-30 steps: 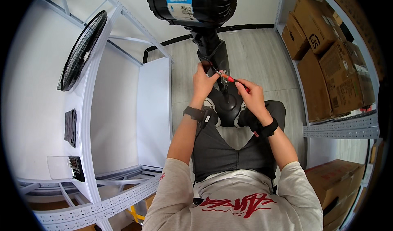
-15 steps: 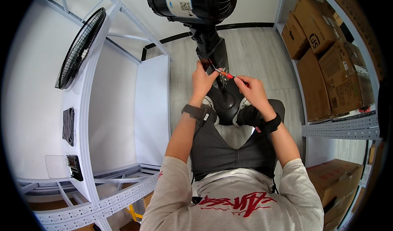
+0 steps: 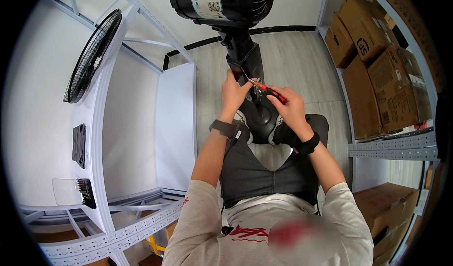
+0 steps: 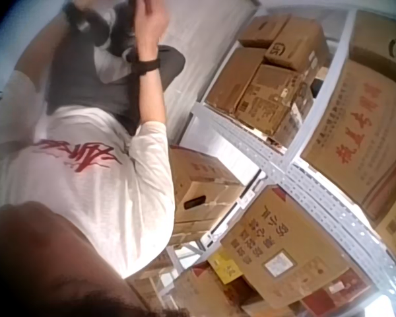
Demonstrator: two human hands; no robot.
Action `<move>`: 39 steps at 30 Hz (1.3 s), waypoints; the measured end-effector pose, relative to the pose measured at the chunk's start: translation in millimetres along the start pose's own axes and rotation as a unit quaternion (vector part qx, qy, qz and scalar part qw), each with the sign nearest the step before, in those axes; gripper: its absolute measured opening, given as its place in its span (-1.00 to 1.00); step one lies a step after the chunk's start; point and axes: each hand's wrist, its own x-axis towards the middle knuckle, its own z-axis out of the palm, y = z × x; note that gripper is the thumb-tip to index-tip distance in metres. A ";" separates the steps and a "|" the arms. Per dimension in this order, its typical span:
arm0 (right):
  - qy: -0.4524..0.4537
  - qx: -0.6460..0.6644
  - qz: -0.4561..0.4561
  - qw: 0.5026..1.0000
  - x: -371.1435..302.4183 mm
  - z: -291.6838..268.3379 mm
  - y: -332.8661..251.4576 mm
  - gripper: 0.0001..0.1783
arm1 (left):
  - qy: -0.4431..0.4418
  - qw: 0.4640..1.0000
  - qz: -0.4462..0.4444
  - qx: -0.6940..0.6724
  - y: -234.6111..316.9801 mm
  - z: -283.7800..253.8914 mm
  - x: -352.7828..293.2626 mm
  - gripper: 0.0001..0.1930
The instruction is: The person sits on the floor and uses a screwdriver to remove screws from the housing of a standing fan. They detach the casing to expose the internal wiring and components, then proceed to manipulate the wires inside.
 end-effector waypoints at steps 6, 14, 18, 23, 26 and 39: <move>0.022 0.552 0.351 0.756 0.3 6.3 6.3 -0.64 | 0.005 1.000 0.008 -0.010 0.1 -1.4 1.1 -0.45; -0.163 0.415 0.389 0.806 0.6 -10.7 23.5 -0.58 | 0.011 0.999 0.017 -0.029 -2.0 1.4 0.0 -0.46; 0.028 -0.032 0.052 0.998 -6.3 2.8 4.0 -0.74 | 0.006 1.000 0.022 -0.022 0.1 -1.3 0.8 -0.46; 0.025 0.229 0.193 0.954 -7.0 6.4 6.4 -0.80 | 0.008 1.000 0.020 -0.021 2.6 -1.0 -0.6 -0.46; -0.062 0.345 0.356 0.866 -4.5 -1.4 2.3 -0.79 | 0.024 0.999 0.029 -0.030 0.9 -0.9 -0.7 -0.46; 0.022 0.215 0.277 0.936 -11.7 12.0 -2.3 -0.74 | 0.009 1.000 0.003 -0.022 -2.8 -0.1 0.3 -0.44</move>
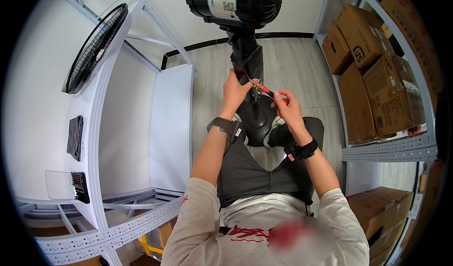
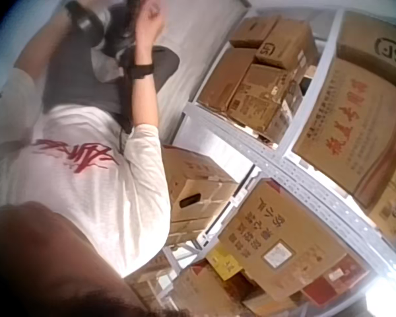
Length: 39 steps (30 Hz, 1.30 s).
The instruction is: The person sits on the floor and uses a screwdriver to remove screws from the housing of a standing fan. They detach the casing to expose the internal wiring and components, then proceed to manipulate the wires inside.
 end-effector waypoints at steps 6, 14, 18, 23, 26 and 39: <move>-0.054 -0.071 -0.008 0.996 10.9 -12.7 9.8 -0.72 | -0.002 1.000 0.000 -0.001 1.0 0.8 0.6 -0.45; -0.061 0.025 0.039 0.997 2.6 -4.1 -2.3 -0.79 | 0.005 1.000 0.013 -0.012 -1.5 -1.0 -0.2 -0.44; -0.112 -0.032 0.036 0.992 14.7 -18.3 7.5 -0.77 | 0.003 1.000 0.013 -0.003 1.6 0.1 -0.3 -0.44; 0.045 -0.029 -0.204 0.977 8.0 2.5 17.1 -0.65 | -0.004 1.000 0.005 -0.003 8.0 1.5 -0.6 -0.44; -0.040 0.052 0.018 0.998 2.3 1.1 -7.3 -0.73 | 0.010 1.000 0.011 -0.013 -2.3 -1.3 -1.8 -0.44; -0.092 0.049 0.107 0.989 1.4 -5.0 -19.2 -0.75 | 0.015 0.999 0.034 -0.024 -4.1 1.9 -1.2 -0.44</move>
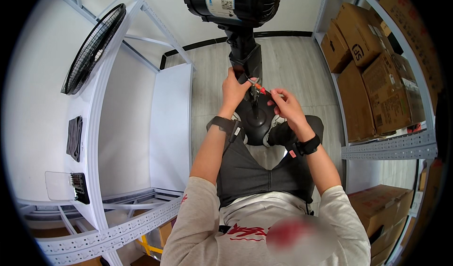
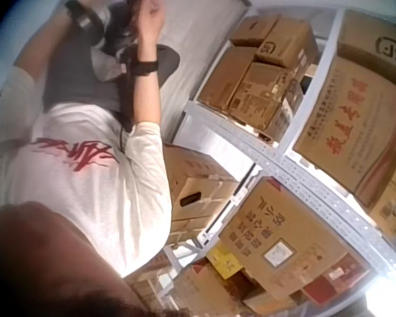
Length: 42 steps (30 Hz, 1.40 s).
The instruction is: The person sits on the floor and uses a screwdriver to remove screws from the housing of a standing fan. They detach the casing to expose the internal wiring and components, then proceed to manipulate the wires inside.
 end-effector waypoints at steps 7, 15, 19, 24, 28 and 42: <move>0.010 -0.035 -0.134 0.990 9.4 -6.5 19.6 -0.79 | -0.027 1.000 0.008 0.015 -7.1 1.4 0.5 -0.47; 0.011 -0.028 -0.133 0.991 -0.8 -20.5 17.2 -0.79 | -0.054 0.967 -0.231 -0.091 -7.1 -14.5 -25.5 -0.66; 0.007 -0.033 -0.130 0.991 -6.0 -26.9 16.5 -0.79 | -0.123 0.789 -0.398 -0.451 34.9 -25.6 -25.6 -0.77; 0.002 -0.074 -0.162 0.984 -10.7 -28.5 22.2 -0.80 | -0.107 0.766 -0.362 -0.520 41.0 -15.9 -28.7 -0.77; 0.012 -0.086 -0.171 0.981 -12.2 -34.3 23.0 -0.81 | -0.062 0.802 -0.345 -0.483 41.3 -11.2 -28.6 -0.77; 0.114 -0.123 -0.199 0.966 40.4 -46.3 6.7 -0.78 | -0.088 0.835 -0.312 -0.444 14.3 -37.8 -19.0 -0.74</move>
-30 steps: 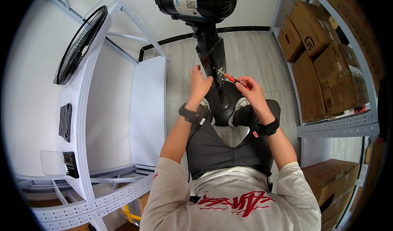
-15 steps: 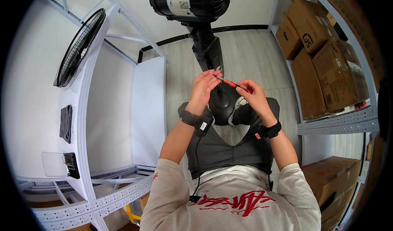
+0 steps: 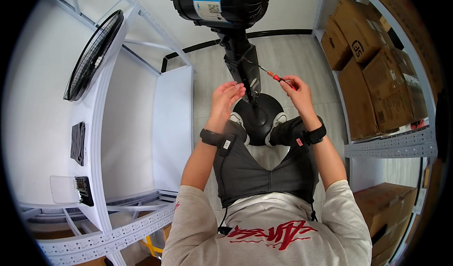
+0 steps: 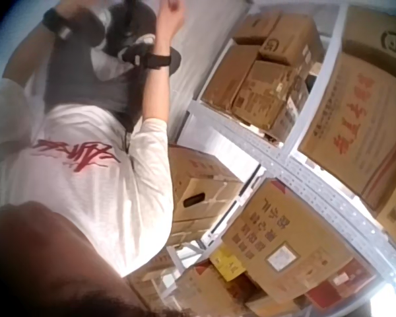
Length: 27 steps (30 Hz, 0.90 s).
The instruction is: The person sits on the floor and uses a screwdriver to remove screws from the housing of a standing fan. They detach the casing to expose the internal wiring and components, then proceed to manipulate the wires inside.
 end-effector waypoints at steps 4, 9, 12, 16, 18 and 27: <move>-0.016 0.029 0.022 0.999 5.6 6.0 -3.9 -0.78 | -0.024 0.999 0.019 0.045 12.5 8.0 -7.8 -0.72; -0.042 0.067 0.039 0.996 15.6 7.6 -2.5 -0.78 | -0.115 0.984 0.063 0.120 24.2 19.5 -23.4 -0.72; -0.051 0.063 0.051 0.995 17.7 2.8 -4.6 -0.78 | -0.159 0.976 0.071 0.128 31.5 29.1 -34.6 -0.73; -0.048 0.050 0.035 0.997 18.9 1.3 -11.2 -0.76 | -0.188 0.970 0.076 0.136 34.2 36.4 -40.1 -0.76; -0.036 0.022 0.003 0.999 20.5 2.8 -8.3 -0.76 | -0.200 0.967 0.077 0.135 34.2 39.6 -40.4 -0.77; -0.048 -0.012 0.030 0.998 28.6 4.2 -9.3 -0.71 | -0.228 0.962 0.077 0.127 33.2 48.2 -40.6 -0.79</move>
